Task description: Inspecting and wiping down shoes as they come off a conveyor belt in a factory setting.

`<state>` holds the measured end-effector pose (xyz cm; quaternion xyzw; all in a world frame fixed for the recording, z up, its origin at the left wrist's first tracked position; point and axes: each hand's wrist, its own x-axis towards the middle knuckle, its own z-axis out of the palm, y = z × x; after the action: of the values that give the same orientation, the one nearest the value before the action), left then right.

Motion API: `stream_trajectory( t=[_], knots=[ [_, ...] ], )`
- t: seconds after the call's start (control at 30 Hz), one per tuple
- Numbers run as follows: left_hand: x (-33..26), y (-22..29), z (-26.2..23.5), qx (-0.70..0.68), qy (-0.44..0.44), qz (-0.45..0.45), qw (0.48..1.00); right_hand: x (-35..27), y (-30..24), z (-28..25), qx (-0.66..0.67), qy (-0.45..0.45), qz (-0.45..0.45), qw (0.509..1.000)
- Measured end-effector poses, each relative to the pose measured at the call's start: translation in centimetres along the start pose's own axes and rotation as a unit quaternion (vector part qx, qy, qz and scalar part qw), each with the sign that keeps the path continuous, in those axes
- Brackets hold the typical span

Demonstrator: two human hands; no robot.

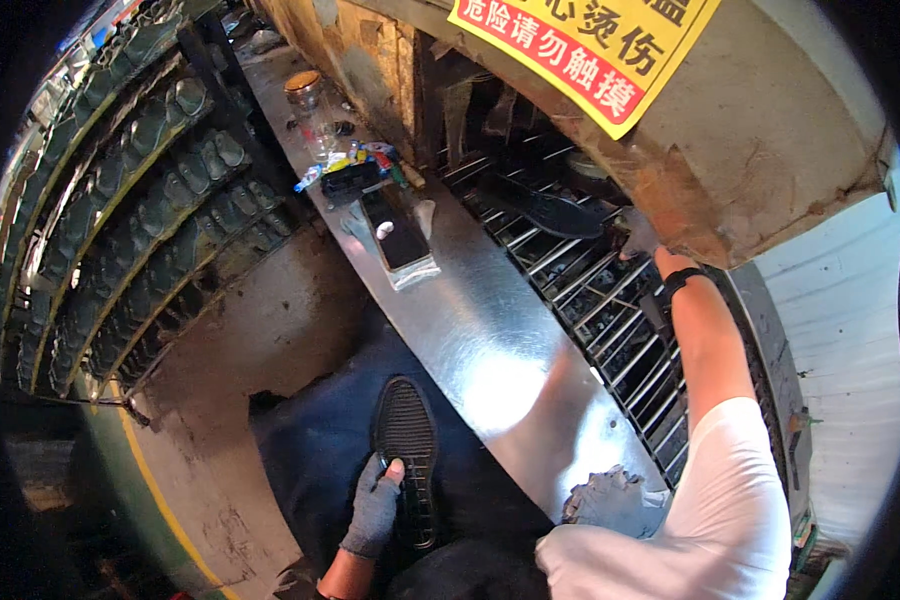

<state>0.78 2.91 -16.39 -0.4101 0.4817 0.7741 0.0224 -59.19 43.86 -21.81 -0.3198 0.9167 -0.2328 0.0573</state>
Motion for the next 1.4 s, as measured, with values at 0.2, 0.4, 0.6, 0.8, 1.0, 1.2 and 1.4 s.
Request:
stream_trajectory(
  t=[0.2,0.4,0.6,0.8,1.0,1.2,1.4],
  knots=[
    [0.0,0.8,0.1,-0.039,-0.027,-0.011,0.999,0.3,-11.5,-3.4,-0.232,-0.064,0.078,0.967],
    [0.5,0.1,0.1,-0.049,-0.044,0.025,0.998,-6.2,-15.6,-3.2,-0.206,-0.114,0.204,0.950],
    [-0.9,1.8,0.9,-0.093,-0.055,0.103,0.989,-12.6,-13.4,-3.4,0.245,-0.014,0.208,0.947],
    [-0.4,0.0,-0.9,-0.019,-0.003,0.071,0.997,-12.5,-17.2,-1.8,-0.088,0.029,0.262,0.961],
    [-1.5,6.2,-1.9,0.166,-0.008,0.329,0.930,-14.0,-31.1,-3.6,0.103,-0.207,-0.017,0.973],
    [0.5,9.5,1.8,-0.143,-0.287,0.164,0.933,-14.8,-50.2,-0.1,0.015,-0.289,-0.567,0.771],
    [-0.9,10.1,-0.5,-0.231,-0.233,0.205,0.922,-18.3,-48.3,2.2,0.438,-0.216,-0.071,0.870]
  ],
)
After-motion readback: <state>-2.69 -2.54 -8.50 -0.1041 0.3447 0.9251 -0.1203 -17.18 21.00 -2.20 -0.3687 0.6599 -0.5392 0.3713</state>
